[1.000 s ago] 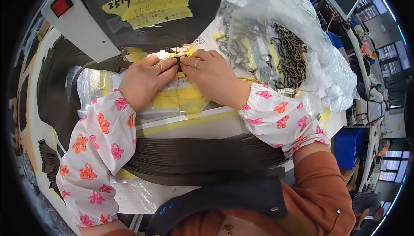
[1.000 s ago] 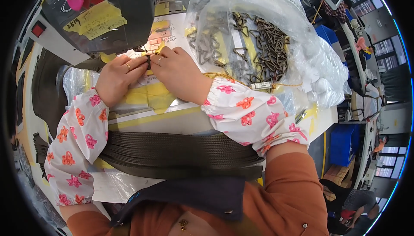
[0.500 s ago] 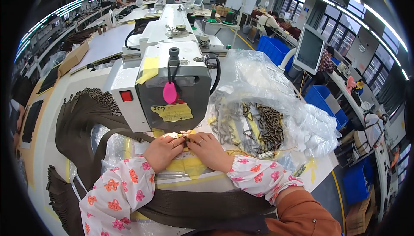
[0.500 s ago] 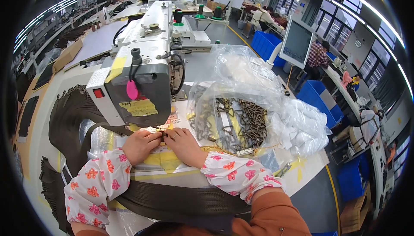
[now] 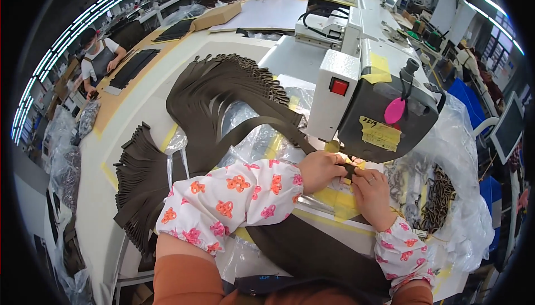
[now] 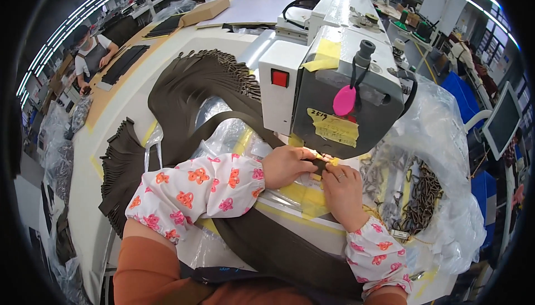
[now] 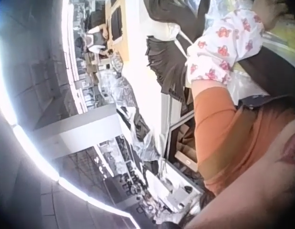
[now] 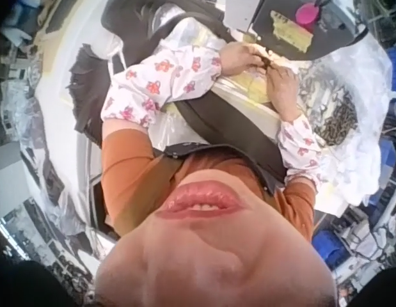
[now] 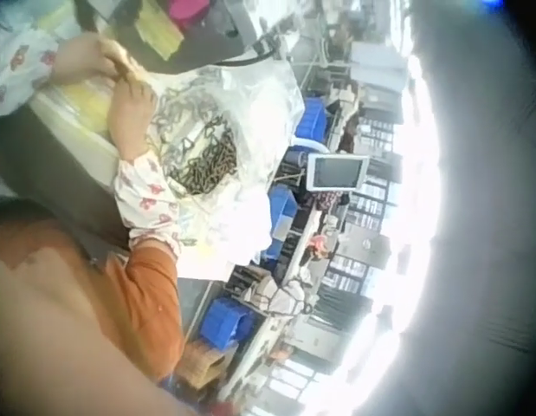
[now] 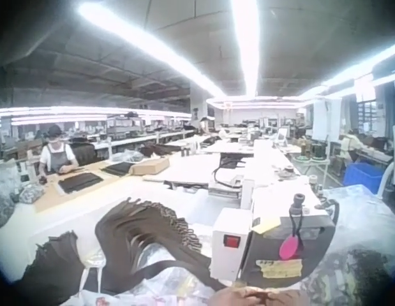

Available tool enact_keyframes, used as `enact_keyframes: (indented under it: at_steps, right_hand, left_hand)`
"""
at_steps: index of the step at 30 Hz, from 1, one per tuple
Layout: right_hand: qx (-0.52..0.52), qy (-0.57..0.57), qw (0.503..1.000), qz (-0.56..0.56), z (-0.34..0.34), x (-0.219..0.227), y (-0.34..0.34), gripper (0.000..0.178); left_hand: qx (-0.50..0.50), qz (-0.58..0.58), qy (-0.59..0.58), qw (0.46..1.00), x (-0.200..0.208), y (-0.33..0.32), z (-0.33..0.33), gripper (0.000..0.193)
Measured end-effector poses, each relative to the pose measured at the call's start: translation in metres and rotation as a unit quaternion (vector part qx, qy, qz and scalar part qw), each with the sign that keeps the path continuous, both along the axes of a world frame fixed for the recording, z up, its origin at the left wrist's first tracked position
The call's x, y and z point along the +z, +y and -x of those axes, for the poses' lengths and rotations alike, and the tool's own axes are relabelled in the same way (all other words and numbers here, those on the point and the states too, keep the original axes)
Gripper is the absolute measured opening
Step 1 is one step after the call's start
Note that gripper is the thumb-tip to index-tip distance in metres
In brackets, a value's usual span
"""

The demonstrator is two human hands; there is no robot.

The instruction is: Assembling metal sliders and clips onto brown straps using an industrial assembly machine in a workshop environment.

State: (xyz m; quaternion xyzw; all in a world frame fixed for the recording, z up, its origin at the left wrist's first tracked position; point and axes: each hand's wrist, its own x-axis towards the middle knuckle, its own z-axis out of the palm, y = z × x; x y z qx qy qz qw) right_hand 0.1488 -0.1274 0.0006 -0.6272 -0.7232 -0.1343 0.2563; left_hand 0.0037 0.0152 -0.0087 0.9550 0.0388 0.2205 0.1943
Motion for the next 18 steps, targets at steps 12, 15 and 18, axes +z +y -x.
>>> enact_keyframes:
  at_steps: [12, 15, 18]
  right_hand:
    - [-0.005, -0.016, 0.999, 0.029, -0.005, 0.003, 0.004, 0.028]
    - [-0.025, -0.041, 0.998, 0.047, -0.013, -0.002, -0.001, 0.024]
    - [-0.025, -0.038, 0.998, 0.050, -0.023, 0.006, -0.009, 0.021]
  left_hand:
    - [0.007, -0.023, 0.049, 0.998, 0.003, 0.008, 0.001, 0.018]
    - [-0.015, -0.051, 0.034, 0.998, 0.005, 0.005, 0.000, 0.027]
    - [-0.042, -0.046, 0.031, 0.998, 0.004, 0.004, -0.012, 0.030]
